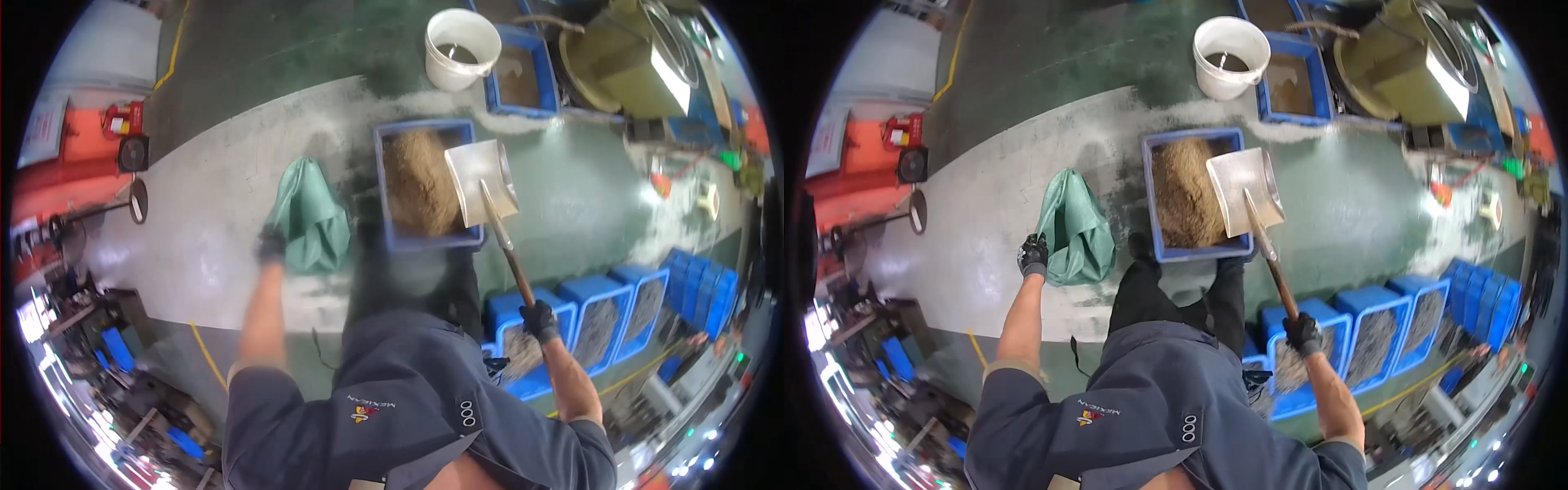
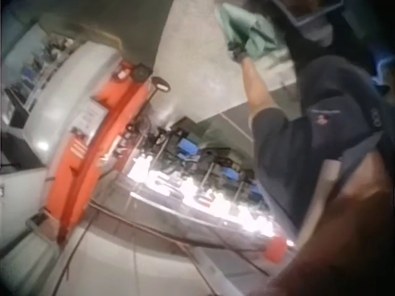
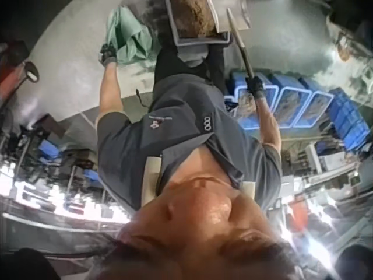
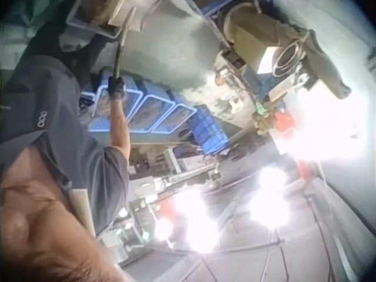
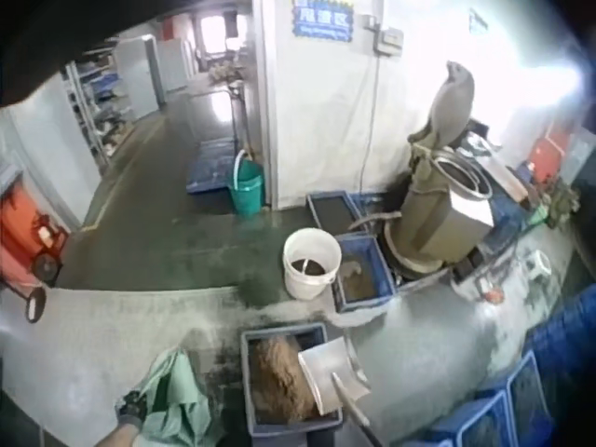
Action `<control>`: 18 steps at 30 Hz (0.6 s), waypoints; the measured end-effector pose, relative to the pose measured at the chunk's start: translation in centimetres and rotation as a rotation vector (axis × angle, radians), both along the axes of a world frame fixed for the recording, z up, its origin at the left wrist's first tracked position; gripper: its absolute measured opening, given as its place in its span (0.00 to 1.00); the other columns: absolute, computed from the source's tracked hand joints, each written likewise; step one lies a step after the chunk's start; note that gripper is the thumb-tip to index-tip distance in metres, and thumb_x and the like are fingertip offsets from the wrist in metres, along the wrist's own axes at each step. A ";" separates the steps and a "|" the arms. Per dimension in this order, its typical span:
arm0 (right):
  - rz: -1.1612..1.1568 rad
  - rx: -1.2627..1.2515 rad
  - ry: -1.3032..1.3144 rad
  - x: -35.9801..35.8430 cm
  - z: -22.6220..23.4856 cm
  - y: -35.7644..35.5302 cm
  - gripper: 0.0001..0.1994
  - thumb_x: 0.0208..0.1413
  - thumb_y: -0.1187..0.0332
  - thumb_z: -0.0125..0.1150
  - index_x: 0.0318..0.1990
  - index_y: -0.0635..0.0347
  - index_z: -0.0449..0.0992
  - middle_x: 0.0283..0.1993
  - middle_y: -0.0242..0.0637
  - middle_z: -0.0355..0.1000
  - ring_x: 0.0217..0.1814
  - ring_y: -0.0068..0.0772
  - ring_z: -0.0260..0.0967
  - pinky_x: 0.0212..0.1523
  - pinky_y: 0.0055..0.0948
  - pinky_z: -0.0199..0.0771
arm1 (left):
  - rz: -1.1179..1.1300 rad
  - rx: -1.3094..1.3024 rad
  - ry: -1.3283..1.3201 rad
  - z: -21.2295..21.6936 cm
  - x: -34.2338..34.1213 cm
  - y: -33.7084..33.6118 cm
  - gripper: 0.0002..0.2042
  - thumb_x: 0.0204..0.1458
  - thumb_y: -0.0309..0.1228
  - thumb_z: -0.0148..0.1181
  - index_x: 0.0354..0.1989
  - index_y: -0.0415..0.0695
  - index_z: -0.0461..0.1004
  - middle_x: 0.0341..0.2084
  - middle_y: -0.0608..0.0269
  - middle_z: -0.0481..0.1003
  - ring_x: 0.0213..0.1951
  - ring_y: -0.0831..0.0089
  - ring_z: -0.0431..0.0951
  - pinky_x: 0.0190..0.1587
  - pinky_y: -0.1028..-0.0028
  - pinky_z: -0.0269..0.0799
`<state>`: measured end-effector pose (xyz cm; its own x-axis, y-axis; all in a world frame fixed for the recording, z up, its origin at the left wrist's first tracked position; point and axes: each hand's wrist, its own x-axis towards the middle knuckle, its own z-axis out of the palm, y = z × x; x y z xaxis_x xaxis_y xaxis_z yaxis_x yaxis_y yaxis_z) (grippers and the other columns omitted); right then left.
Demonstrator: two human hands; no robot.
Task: The recorder uses a shovel to scoop brown granulated material from a blue bin into a green industrial bag.
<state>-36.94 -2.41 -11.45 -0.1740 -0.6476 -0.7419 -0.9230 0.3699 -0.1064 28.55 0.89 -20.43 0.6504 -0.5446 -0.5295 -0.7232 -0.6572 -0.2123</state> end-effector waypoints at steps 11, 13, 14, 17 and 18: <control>-0.265 0.549 0.005 -1.2 -5.4 18.7 0.15 0.45 0.61 0.57 0.33 0.65 0.76 0.29 0.49 0.75 0.32 0.45 0.75 0.33 0.39 0.74 | -0.201 -0.351 -0.115 -3.7 9.1 -1.1 0.18 0.53 0.46 0.47 0.38 0.47 0.76 0.36 0.49 0.76 0.39 0.48 0.75 0.42 0.54 0.70; -0.078 0.495 0.212 -0.8 0.8 19.4 0.15 0.44 0.61 0.55 0.34 0.65 0.76 0.32 0.52 0.75 0.37 0.49 0.75 0.37 0.41 0.74 | -0.162 -0.062 -0.021 -3.8 7.5 -5.3 0.17 0.57 0.44 0.41 0.44 0.49 0.72 0.39 0.53 0.75 0.42 0.57 0.75 0.44 0.61 0.70; -0.105 0.528 0.237 0.0 3.5 19.0 0.15 0.43 0.62 0.54 0.33 0.65 0.77 0.33 0.55 0.74 0.39 0.52 0.73 0.41 0.42 0.73 | -0.177 -0.050 -0.015 -4.3 8.7 -5.3 0.17 0.57 0.44 0.41 0.44 0.49 0.72 0.39 0.53 0.75 0.42 0.57 0.75 0.44 0.61 0.70; -0.124 0.653 0.235 3.3 9.0 16.9 0.15 0.41 0.63 0.54 0.33 0.65 0.77 0.32 0.54 0.74 0.38 0.50 0.74 0.39 0.42 0.73 | -0.208 -0.207 -0.040 -7.2 13.9 -4.1 0.20 0.54 0.48 0.44 0.39 0.46 0.76 0.39 0.49 0.75 0.44 0.50 0.74 0.47 0.56 0.68; -0.145 0.716 0.243 4.3 9.7 16.0 0.15 0.41 0.63 0.54 0.33 0.65 0.77 0.31 0.54 0.74 0.37 0.50 0.74 0.38 0.41 0.73 | -0.223 -0.199 -0.020 -7.9 14.3 -4.8 0.20 0.54 0.48 0.44 0.39 0.46 0.76 0.39 0.49 0.75 0.44 0.50 0.74 0.47 0.56 0.68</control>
